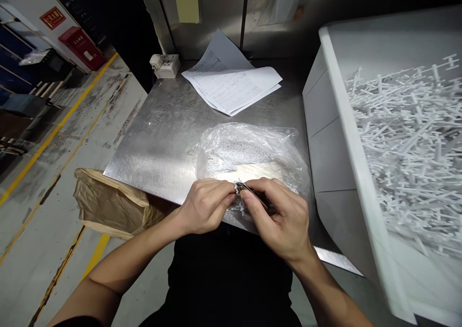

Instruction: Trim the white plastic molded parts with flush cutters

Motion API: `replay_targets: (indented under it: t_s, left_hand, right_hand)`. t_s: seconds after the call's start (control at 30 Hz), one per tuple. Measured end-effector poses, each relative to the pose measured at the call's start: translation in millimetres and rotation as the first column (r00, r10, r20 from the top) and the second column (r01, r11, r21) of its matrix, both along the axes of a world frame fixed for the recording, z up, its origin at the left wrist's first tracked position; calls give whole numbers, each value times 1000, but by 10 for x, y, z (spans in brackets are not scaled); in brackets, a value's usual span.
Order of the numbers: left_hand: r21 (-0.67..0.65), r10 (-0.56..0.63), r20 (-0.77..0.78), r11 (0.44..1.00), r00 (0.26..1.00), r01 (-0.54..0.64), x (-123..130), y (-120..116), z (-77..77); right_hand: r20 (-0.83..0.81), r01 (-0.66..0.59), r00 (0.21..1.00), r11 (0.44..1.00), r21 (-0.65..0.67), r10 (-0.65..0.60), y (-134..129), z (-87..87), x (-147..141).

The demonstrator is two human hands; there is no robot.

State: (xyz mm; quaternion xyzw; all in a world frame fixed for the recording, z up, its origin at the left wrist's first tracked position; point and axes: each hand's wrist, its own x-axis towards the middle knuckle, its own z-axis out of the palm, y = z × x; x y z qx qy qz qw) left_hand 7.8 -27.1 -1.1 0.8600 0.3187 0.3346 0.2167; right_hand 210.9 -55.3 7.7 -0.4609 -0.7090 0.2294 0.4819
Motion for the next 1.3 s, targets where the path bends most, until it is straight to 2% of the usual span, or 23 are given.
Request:
replay_targets:
  t_s: [0.57, 0.83, 1.13, 1.3]
  left_hand:
    - [28, 9, -20, 1000, 1000, -8, 17, -12, -10]
    - [149, 71, -85, 987, 994, -58, 49, -31, -29]
    - [210, 88, -115, 976, 989, -63, 59, -43, -43]
    - [250, 113, -149, 966, 982, -73, 86, -56, -45]
  right_hand:
    - [18, -6, 1000, 999, 31, 6, 2, -9, 3]
    - [-1, 2, 1000, 1000, -26, -2, -18, -5, 3]
    - [-19, 6, 1000, 999, -53, -7, -13, 9, 3]
    - [-72, 46, 996, 982, -183, -60, -4, 10, 0]
